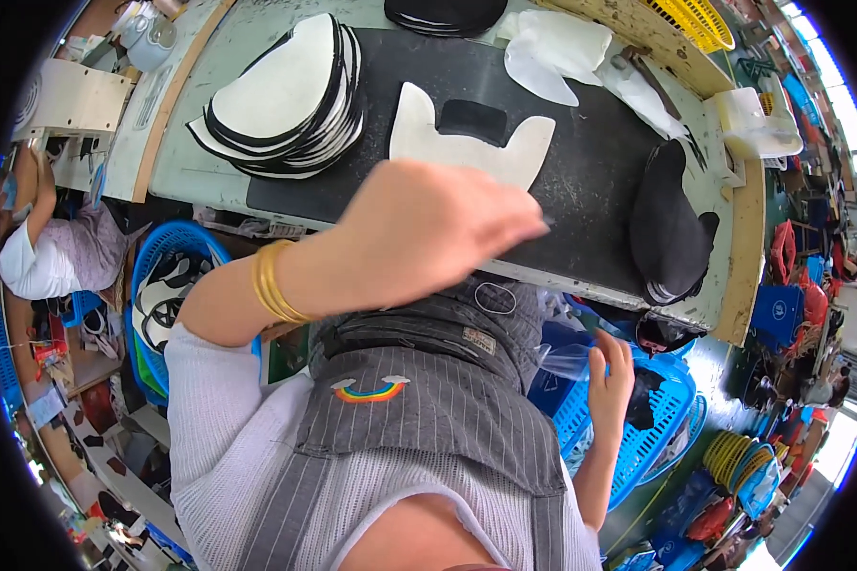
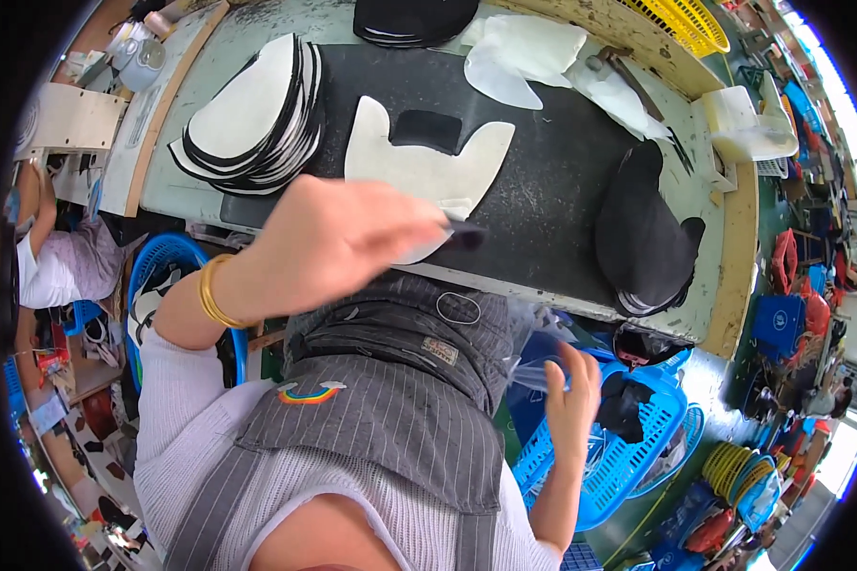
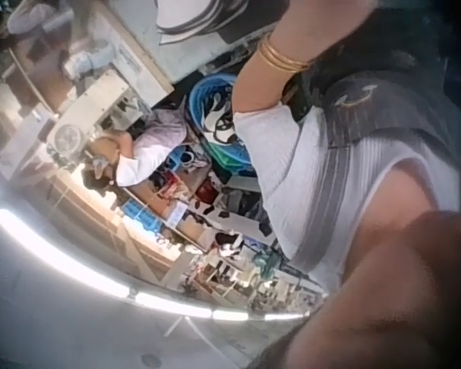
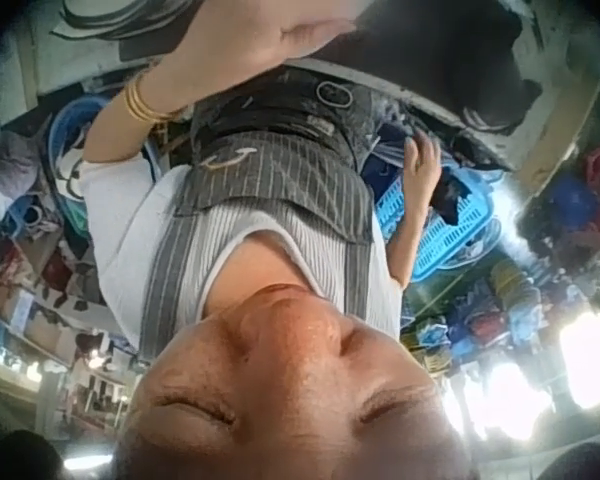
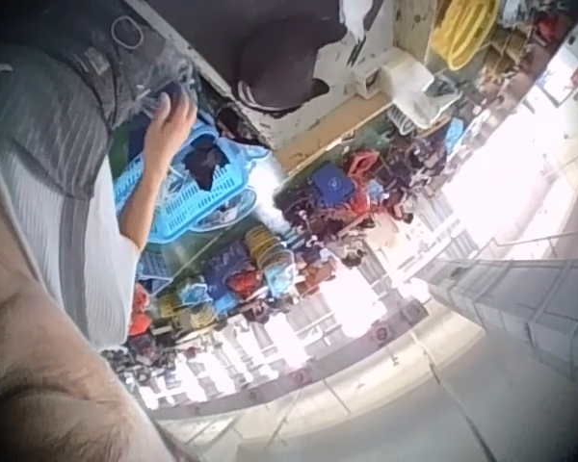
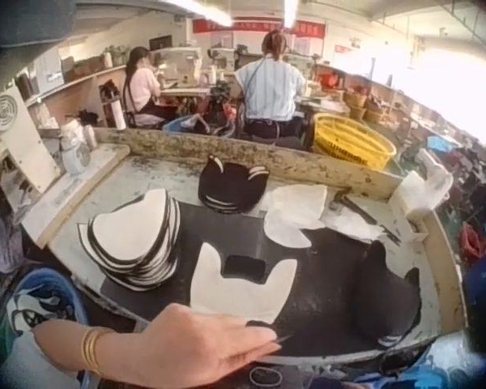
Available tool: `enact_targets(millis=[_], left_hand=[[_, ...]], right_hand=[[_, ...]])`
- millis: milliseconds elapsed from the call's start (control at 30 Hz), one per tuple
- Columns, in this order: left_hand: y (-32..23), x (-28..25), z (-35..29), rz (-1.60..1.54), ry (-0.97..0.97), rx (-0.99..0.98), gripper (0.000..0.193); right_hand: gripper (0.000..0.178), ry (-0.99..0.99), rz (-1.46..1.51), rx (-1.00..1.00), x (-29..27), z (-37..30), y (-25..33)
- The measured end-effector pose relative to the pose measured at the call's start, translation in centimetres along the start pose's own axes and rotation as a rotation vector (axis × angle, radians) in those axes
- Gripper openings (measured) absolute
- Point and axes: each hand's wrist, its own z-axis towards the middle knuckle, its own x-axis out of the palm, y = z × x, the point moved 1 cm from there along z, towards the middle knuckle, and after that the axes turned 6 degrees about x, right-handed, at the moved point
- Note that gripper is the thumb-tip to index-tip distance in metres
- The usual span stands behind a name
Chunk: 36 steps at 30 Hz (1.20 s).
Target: Aligning and layering fabric and leather components for shoe uppers at a manufacturing station.
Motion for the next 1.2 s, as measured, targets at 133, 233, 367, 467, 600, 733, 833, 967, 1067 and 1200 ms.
enact_targets(millis=[133, 233, 367, 467, 600, 733, 833, 967, 1067, 1200], left_hand=[[-5.4, 1.9, -2.5, 0.195, 0.212, 0.272, 0.023], [-5.3, 0.4, -5.4, -0.081, -0.121, 0.202, 0.034], [-0.5, 0.5, -10.8, -0.414, -0.029, -0.534, 0.030], [-0.5, 3.6, -9.6, -1.847, -0.441, -1.368, 0.024], [2.4, 3.7, -8.3, -1.805, -0.586, -1.073, 0.025], [7.2, 4.7, -7.8, -1.148, -0.541, -0.835, 0.022], [10.5, 5.1, -6.5, -0.877, -0.618, -0.746, 0.024], [13.0, 6.3, -7.1, -0.469, -0.472, -0.751, 0.022], [12.3, 6.5, -6.9, -0.344, -0.466, -0.721, 0.023], [13.0, 6.3, -7.2, -0.331, -0.522, -0.701, 0.030]], right_hand=[[0.053, 0.741, 1.929, 0.386, 3.4, 2.3, 12.1], [0.047, 0.834, 1.930, 0.483, 4.3, 5.4, 14.2], [0.045, 0.887, 1.934, 0.354, 3.7, 6.2, 16.1], [0.046, 0.960, 1.839, 0.422, 4.0, 6.6, 17.0], [0.038, 0.737, 1.658, 0.474, 5.1, 7.4, 15.2], [0.023, 0.377, 1.162, 0.208, 7.3, 10.9, 13.8], [0.020, 0.235, 0.953, 0.096, 8.2, 14.0, 14.8], [0.019, 0.166, 0.642, 0.015, 9.8, 16.2, 13.8], [0.020, 0.170, 0.587, 0.016, 10.3, 16.0, 13.0], [0.022, 0.131, 0.604, -0.005, 10.4, 16.0, 13.1]])
